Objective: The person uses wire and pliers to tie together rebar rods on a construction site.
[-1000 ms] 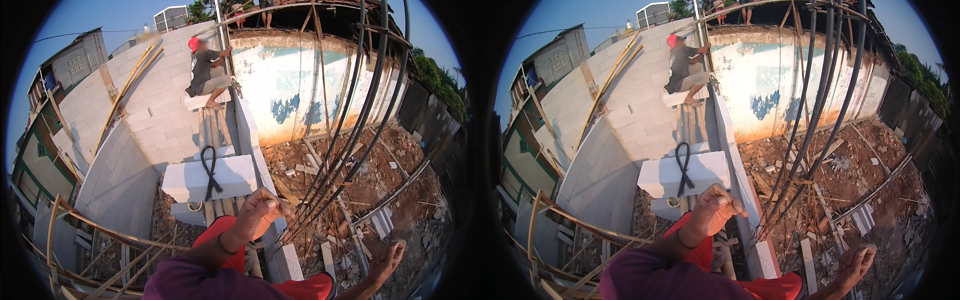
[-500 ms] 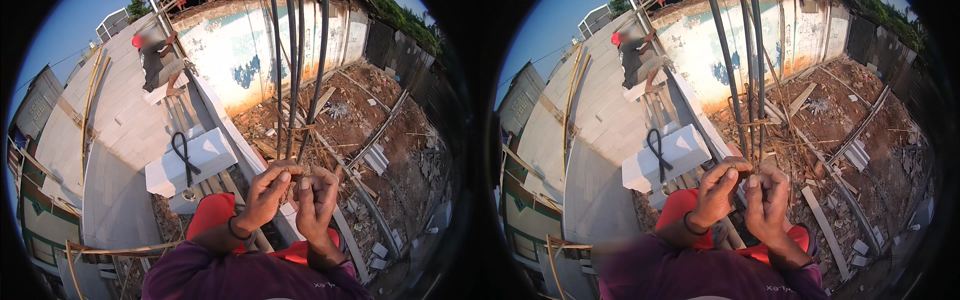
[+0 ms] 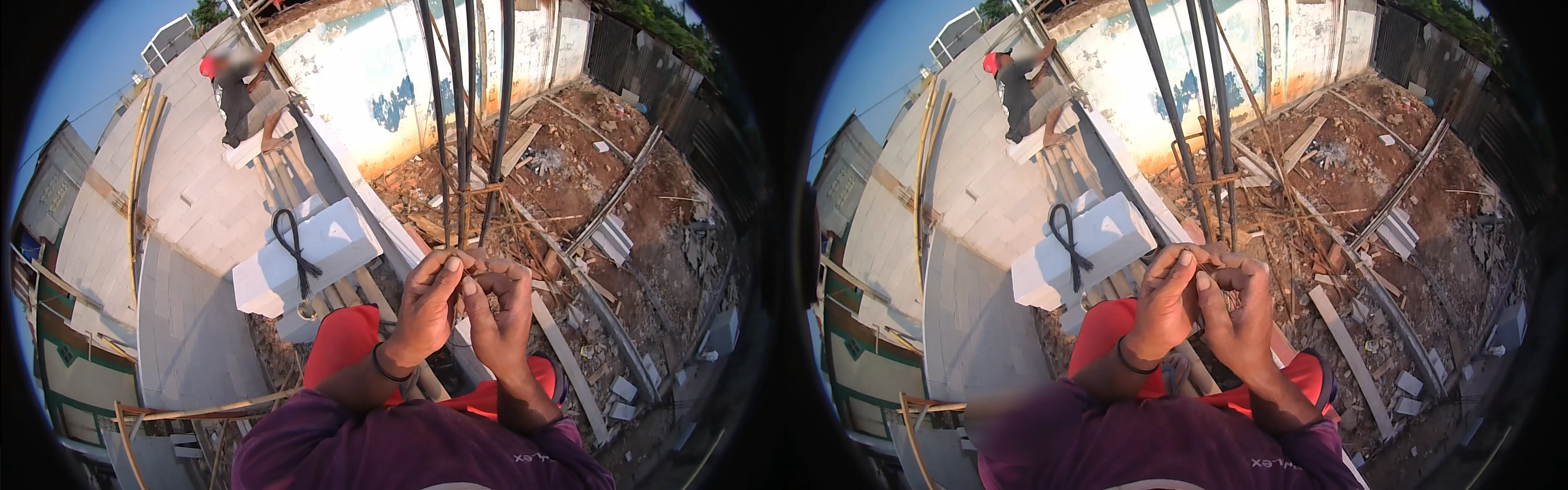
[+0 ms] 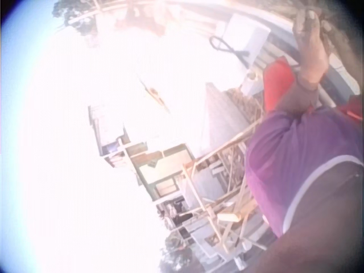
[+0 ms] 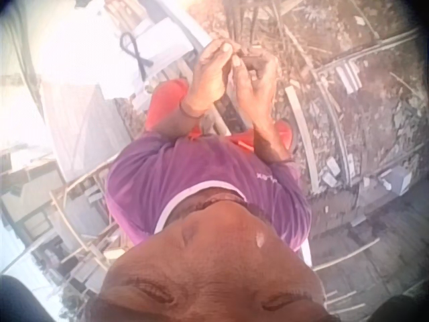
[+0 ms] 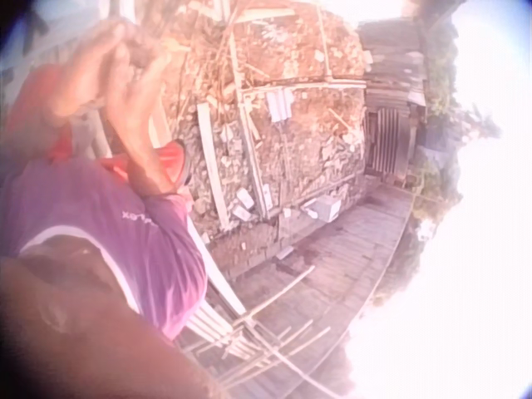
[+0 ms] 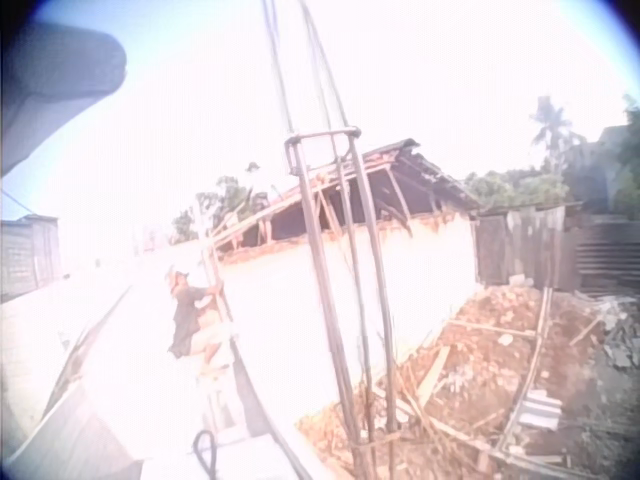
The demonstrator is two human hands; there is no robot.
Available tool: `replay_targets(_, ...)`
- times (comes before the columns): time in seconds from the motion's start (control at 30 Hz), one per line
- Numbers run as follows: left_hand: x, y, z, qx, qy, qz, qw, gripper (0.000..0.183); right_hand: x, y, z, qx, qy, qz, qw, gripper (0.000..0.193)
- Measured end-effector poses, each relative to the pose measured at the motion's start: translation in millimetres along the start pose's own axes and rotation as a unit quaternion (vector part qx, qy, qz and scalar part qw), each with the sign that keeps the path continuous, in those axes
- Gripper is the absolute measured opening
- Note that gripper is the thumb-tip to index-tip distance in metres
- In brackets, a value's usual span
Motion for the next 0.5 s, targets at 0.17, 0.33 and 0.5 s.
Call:
replay_targets(0.17, 16, -15, 34, -0.042, 0.194, -0.003, 0.98, 0.019, 10, 7, 30, -0.063, -0.104, -0.186, 0.975, 0.016)
replay_targets(0.33, 33, -30, 64, -0.056, 0.292, -0.053, 0.953, 0.022, -18, 43, 59, -0.168, -0.505, -0.26, 0.805, 0.033)
replay_targets(0.5, 36, -26, 72, -0.079, 0.258, -0.035, 0.962, 0.022, -15, 41, 53, -0.155, -0.43, -0.21, 0.864, 0.041)
Point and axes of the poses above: each hand's wrist, its own y-axis away from the middle knuckle, its own x-axis out of the back of the hand, z = x × y, the point moved 3 cm from there along -y, towards the middle knuckle, and after that the axes turned 7 degrees about -z, right-handed, at the moved point
